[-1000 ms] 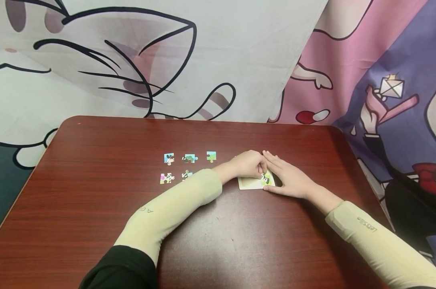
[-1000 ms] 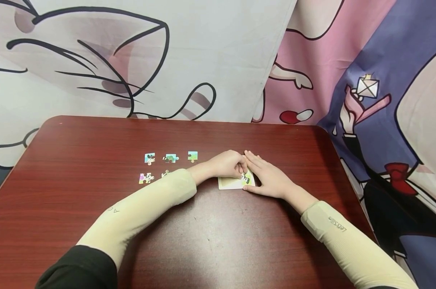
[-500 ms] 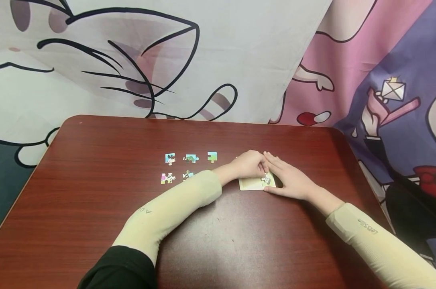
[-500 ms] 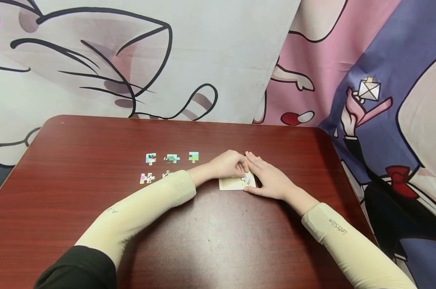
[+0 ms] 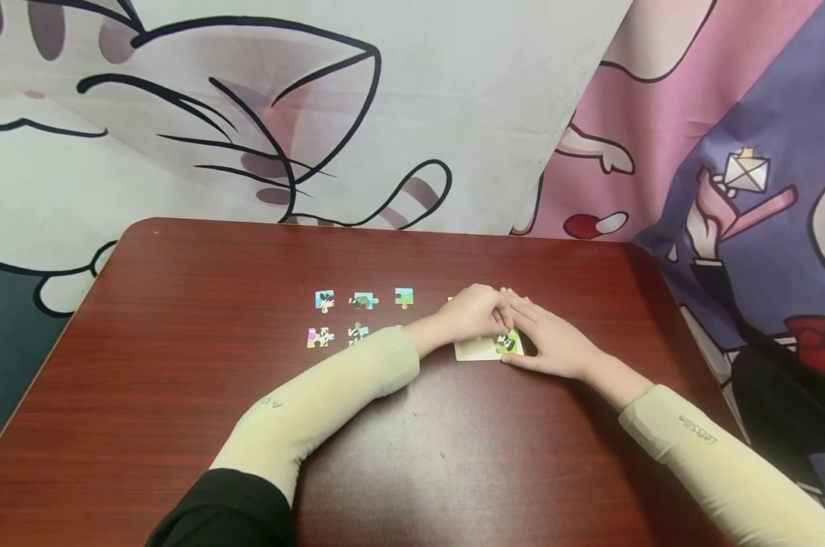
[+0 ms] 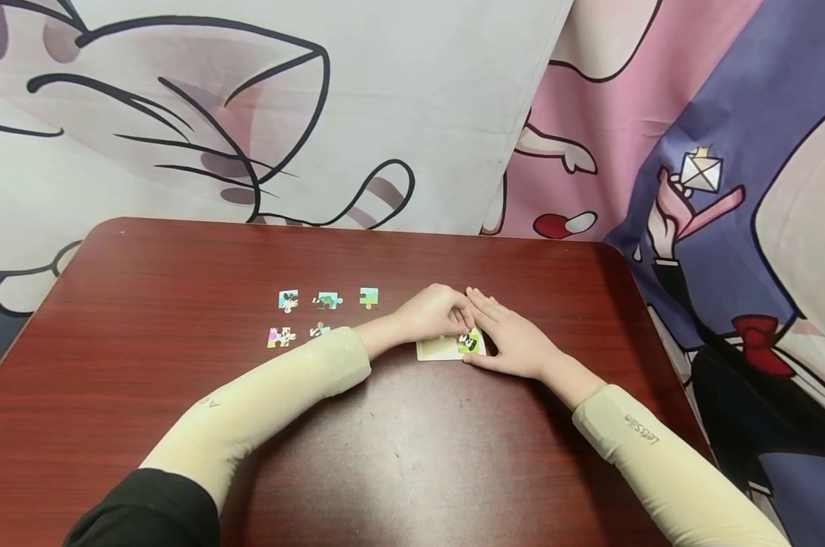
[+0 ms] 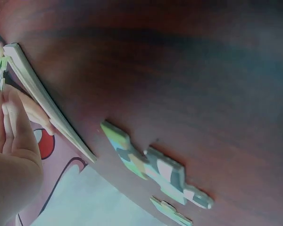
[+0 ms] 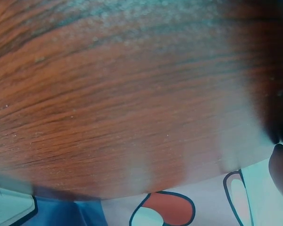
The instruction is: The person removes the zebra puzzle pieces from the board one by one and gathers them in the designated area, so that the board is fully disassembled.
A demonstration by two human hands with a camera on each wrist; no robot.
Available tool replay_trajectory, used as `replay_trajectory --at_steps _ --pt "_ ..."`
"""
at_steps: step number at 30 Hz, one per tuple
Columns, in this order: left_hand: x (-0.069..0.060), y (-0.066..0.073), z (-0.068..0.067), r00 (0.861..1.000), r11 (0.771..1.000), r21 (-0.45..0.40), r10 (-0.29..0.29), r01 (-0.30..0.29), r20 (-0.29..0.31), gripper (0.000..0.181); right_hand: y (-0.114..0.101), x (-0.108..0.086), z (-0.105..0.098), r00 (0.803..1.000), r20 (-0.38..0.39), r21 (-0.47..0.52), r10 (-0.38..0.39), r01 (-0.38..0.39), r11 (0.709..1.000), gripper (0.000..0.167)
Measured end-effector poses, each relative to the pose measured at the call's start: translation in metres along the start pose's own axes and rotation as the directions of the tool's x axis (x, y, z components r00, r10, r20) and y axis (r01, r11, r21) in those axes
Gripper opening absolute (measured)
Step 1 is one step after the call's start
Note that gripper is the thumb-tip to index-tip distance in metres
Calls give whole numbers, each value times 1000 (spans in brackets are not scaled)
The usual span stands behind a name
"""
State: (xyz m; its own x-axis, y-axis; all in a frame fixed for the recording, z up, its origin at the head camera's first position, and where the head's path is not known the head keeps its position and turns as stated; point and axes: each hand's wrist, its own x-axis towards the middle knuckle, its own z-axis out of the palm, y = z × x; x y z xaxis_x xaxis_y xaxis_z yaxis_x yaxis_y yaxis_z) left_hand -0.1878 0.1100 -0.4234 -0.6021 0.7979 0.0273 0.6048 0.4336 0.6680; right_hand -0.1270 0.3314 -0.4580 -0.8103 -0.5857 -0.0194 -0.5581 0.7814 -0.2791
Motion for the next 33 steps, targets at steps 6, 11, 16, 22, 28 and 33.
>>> replay_trajectory --at_steps 6,11,16,22,28,33 --pt "-9 0 -7 1000 999 -34 10 -9 7 7 0 0 -2 1000 -5 -1 -5 5 1000 95" --pt "-19 -1 -17 999 999 -43 12 -11 30 6 0 -1 -2 1000 -4 -13 -6 6 1000 98" --pt "-33 -3 -27 998 998 -67 -8 11 57 5 -1 0 -2 1000 10 -19 9 -9 1000 99" --pt "-53 -8 -33 998 997 -72 -22 27 67 6 -1 1 -2 1000 23 -31 20 -19 999 100" --pt "-73 -15 -40 997 995 -90 -33 39 67 6 -2 1 -3 1000 23 -29 18 -17 999 100" --pt "-89 -18 -46 996 993 -105 -54 61 68 8 -2 1 -3 999 32 -40 23 -22 999 101"
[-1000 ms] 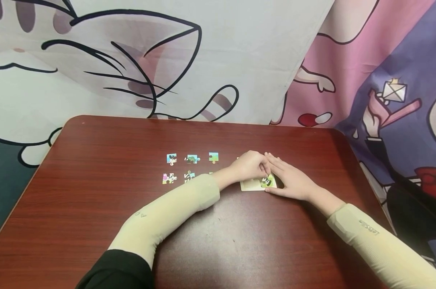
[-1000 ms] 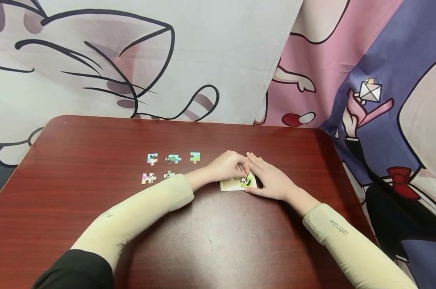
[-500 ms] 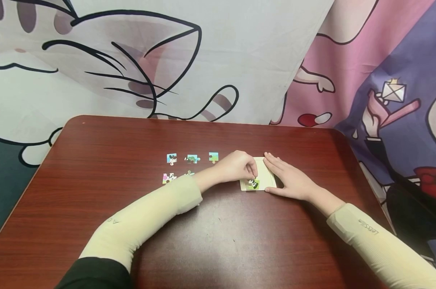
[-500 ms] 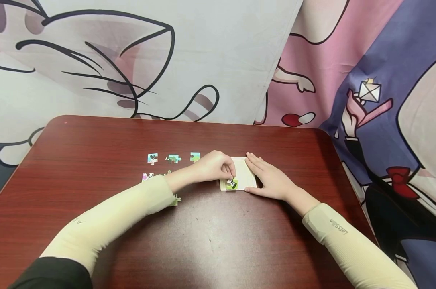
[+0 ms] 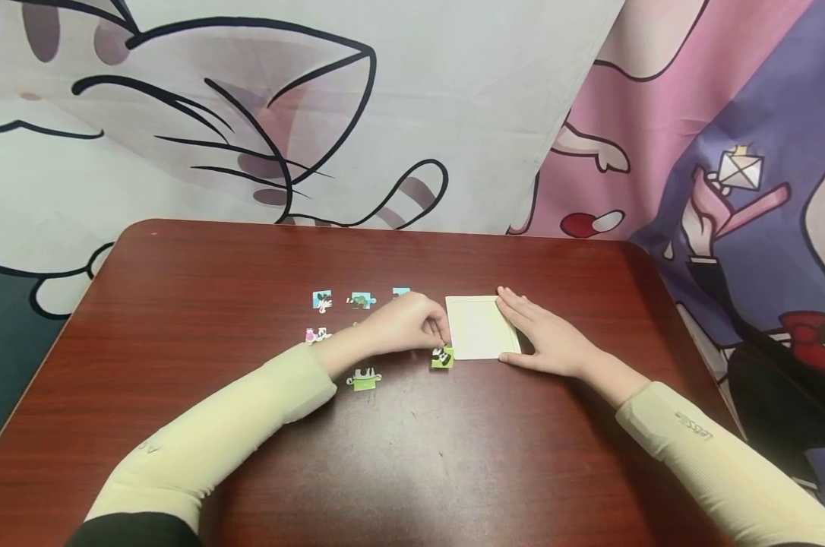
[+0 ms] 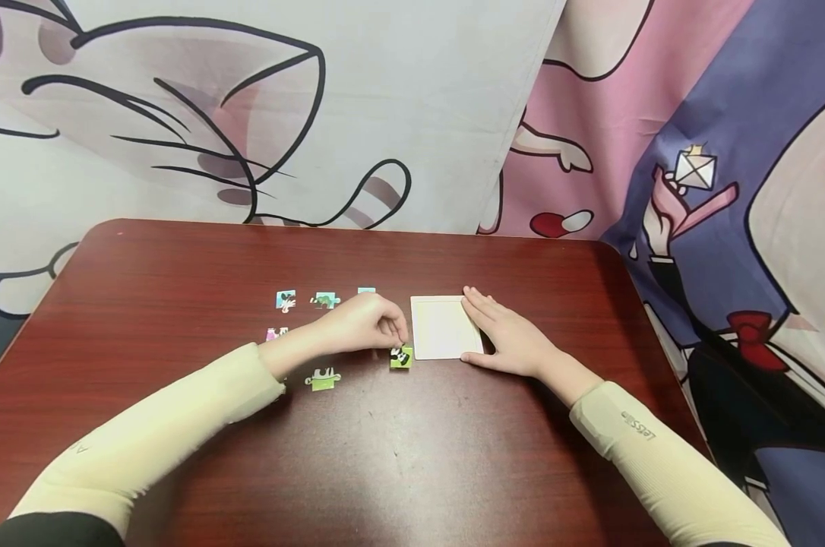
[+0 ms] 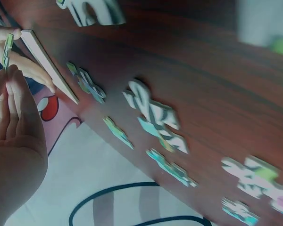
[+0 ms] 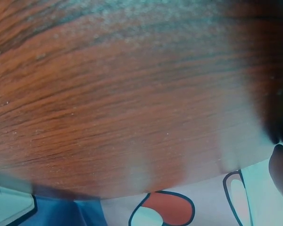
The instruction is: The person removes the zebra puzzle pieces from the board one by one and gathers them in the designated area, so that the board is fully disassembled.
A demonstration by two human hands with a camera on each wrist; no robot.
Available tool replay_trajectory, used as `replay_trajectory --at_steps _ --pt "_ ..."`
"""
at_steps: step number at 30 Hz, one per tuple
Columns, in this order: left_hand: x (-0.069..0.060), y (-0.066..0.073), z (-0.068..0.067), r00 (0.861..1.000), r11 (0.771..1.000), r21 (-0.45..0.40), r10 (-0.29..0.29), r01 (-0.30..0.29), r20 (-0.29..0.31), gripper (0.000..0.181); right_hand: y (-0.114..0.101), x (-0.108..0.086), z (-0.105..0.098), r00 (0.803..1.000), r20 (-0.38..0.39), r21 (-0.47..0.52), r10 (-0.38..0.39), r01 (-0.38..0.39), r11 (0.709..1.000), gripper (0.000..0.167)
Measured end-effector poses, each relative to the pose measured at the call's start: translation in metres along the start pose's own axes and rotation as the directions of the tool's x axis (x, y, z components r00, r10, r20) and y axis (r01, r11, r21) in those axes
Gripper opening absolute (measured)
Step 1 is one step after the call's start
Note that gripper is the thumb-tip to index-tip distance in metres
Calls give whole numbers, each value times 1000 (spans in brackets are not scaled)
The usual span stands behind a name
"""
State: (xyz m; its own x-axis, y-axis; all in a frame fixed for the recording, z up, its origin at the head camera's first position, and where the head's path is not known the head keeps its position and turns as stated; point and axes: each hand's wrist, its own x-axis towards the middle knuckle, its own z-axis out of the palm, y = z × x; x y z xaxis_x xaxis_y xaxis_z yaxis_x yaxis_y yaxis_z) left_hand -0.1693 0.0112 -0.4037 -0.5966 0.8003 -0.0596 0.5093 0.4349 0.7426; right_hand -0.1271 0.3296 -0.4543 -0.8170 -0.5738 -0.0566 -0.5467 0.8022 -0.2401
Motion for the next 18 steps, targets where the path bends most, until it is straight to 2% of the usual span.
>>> replay_trajectory --at_steps 10,18 --pt "-32 -13 -2 999 999 18 -30 29 12 11 -1 0 0 1000 10 0 8 -8 1000 101" --pt "-45 -25 5 999 999 25 -46 45 24 11 0 0 0 1000 13 -1 10 -10 1000 102"
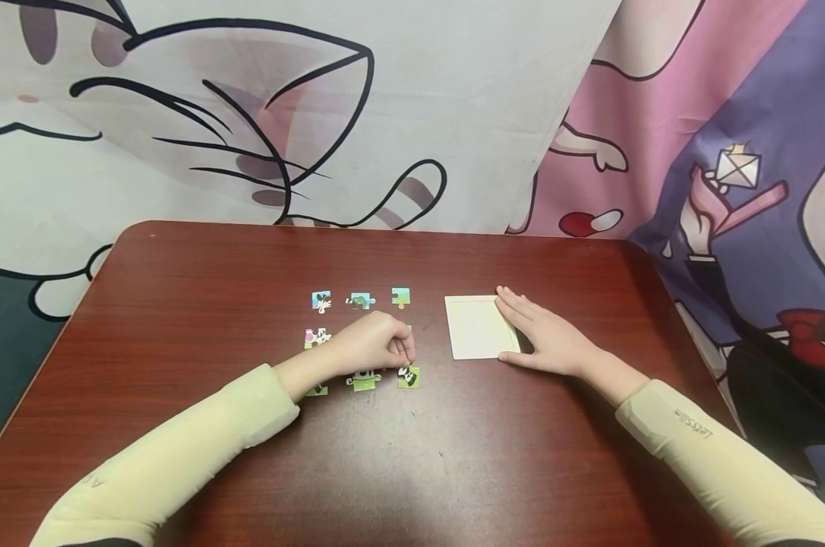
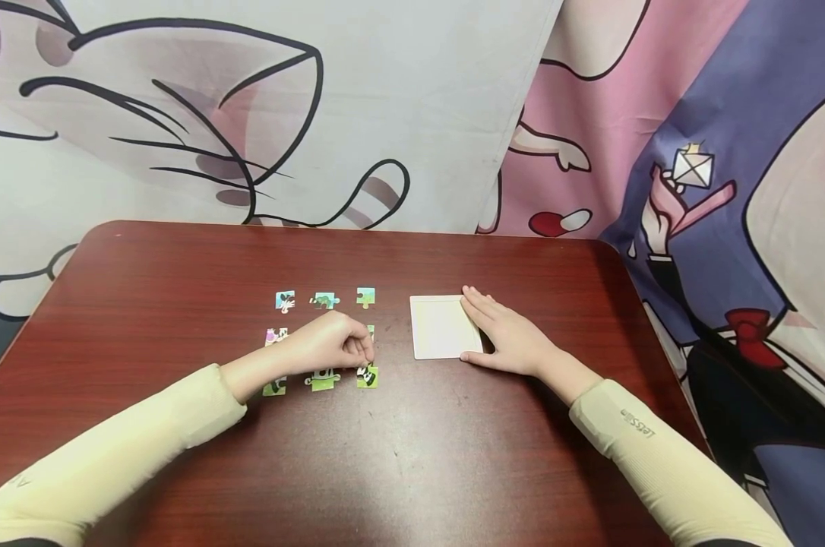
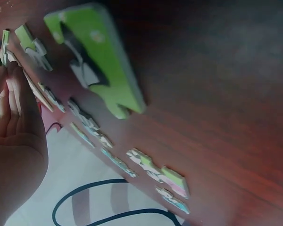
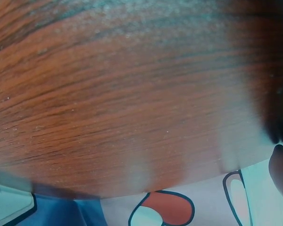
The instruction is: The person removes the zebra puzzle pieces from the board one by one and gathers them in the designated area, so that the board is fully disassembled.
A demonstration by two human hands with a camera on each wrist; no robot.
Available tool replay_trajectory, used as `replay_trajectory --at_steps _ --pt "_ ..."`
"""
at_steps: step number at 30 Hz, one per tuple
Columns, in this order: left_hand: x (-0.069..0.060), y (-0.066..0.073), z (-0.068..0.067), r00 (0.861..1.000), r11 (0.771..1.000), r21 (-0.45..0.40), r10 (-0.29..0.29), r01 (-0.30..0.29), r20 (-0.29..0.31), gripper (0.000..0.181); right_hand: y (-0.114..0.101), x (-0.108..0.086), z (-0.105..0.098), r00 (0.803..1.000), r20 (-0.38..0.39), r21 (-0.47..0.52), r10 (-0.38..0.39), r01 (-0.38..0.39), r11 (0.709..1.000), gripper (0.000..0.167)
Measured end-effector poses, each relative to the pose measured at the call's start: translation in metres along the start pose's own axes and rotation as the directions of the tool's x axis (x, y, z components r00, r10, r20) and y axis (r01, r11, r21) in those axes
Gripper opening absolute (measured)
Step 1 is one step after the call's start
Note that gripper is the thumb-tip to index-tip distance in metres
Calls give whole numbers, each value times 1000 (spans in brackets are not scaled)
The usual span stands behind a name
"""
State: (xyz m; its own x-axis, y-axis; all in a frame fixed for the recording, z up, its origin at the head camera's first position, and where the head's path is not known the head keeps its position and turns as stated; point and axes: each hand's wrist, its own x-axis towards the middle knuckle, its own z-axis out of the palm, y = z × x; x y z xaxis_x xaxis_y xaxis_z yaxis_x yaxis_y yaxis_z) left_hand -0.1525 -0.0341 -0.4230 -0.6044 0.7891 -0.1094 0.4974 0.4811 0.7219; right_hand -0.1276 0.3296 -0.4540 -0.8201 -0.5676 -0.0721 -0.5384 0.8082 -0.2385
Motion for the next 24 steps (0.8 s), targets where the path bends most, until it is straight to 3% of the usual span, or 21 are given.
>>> replay_trajectory --at_steps 15,24 --pt "-3 -2 1 1000 995 103 1 -2 7 17 -1 0 -1 1000 0 -2 5 -5 1000 101" --pt "-2 -5 1 1000 995 103 14 -14 2 20 -2 0 -3 1000 -10 -1 -7 7 1000 100"
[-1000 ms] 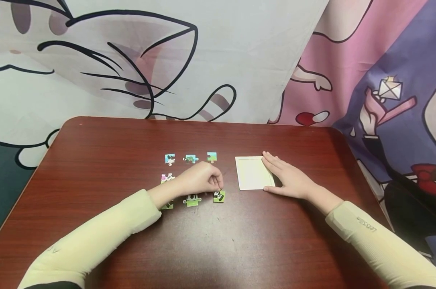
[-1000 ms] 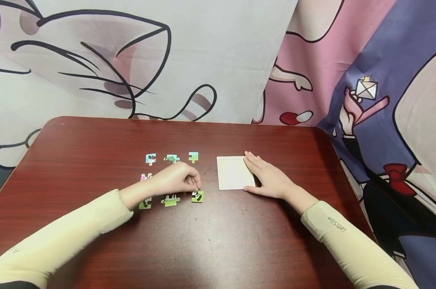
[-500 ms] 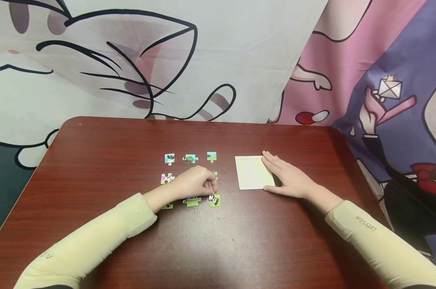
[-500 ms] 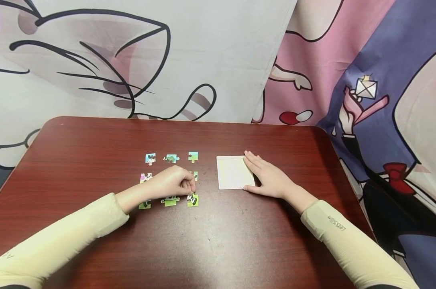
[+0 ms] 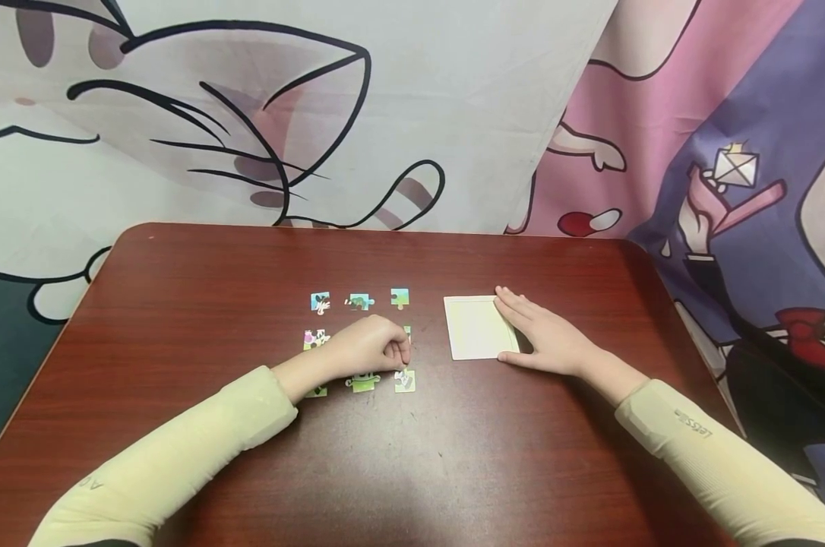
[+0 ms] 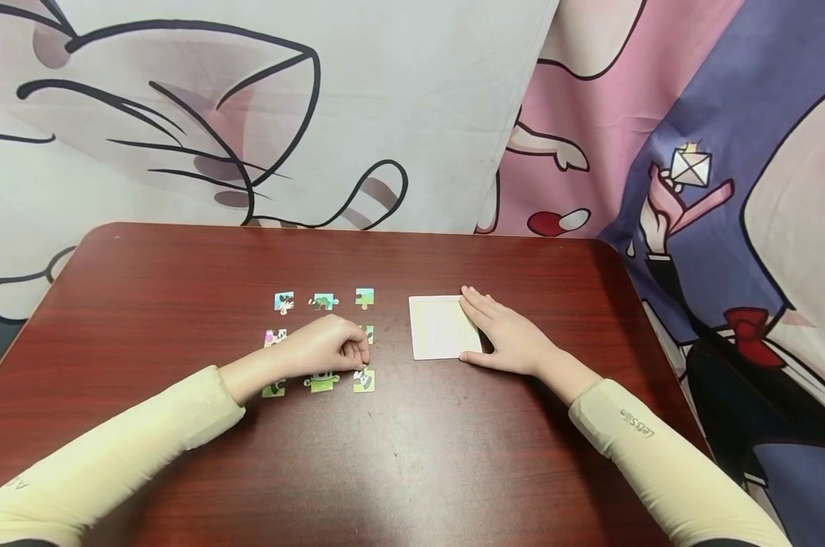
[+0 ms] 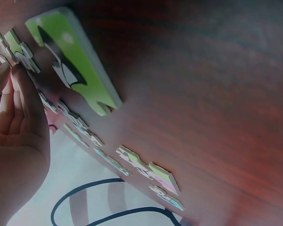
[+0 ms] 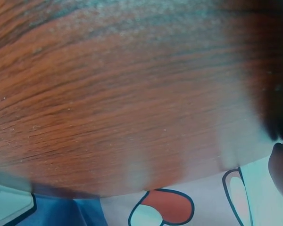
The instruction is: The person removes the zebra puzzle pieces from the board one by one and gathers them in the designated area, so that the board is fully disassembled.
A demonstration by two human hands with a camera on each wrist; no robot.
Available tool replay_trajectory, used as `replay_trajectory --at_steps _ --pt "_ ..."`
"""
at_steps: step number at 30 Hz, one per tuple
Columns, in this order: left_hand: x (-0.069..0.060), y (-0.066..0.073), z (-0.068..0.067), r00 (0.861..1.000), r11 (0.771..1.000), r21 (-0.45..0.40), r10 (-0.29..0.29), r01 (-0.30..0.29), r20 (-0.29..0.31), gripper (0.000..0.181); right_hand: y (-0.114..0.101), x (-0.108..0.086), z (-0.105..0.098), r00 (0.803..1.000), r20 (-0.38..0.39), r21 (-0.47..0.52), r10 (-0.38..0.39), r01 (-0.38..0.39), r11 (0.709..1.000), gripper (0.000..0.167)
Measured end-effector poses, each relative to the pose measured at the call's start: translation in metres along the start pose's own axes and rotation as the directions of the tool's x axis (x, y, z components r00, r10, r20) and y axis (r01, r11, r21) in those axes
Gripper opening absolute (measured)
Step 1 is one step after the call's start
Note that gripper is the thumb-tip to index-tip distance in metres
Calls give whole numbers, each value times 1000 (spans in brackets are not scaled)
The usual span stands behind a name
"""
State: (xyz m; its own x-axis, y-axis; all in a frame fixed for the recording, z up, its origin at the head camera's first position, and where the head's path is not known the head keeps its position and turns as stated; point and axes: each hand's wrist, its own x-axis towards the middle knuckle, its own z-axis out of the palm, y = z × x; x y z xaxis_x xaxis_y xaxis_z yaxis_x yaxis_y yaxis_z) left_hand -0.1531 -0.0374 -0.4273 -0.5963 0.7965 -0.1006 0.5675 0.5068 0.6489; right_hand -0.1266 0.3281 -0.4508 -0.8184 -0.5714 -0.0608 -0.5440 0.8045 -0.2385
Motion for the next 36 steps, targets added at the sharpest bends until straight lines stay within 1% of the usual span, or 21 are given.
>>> replay_trajectory --at_steps 7,15,22,26,30,32,36 --pt "-3 -1 -1 1000 1000 -22 -20 20 10 17 -1 1 2 1000 -18 1 -24 24 1000 97" --pt "-6 0 -2 1000 1000 -15 1 -1 -1 17 -2 0 2 999 -35 -4 -33 33 999 96" --pt "-13 -2 -8 1000 999 -33 4 -4 -29 10 -3 0 2 1000 -22 -10 -20 20 1000 97" --pt "-20 -6 -16 998 998 -56 -8 5 -64 5 -4 0 2 1000 -12 -9 -5 5 1000 97" --pt "-31 -13 -24 993 997 -70 -31 23 -114 6 -6 2 0 1000 -2 -2 12 -12 1000 97" --pt "-39 -18 -29 989 997 -63 -43 34 -143 7 -6 2 0 1000 -4 -1 13 -13 1000 97" --pt "-57 -27 -37 975 996 -32 -87 83 -204 8 -8 2 -3 1000 -17 12 15 -15 1000 97"
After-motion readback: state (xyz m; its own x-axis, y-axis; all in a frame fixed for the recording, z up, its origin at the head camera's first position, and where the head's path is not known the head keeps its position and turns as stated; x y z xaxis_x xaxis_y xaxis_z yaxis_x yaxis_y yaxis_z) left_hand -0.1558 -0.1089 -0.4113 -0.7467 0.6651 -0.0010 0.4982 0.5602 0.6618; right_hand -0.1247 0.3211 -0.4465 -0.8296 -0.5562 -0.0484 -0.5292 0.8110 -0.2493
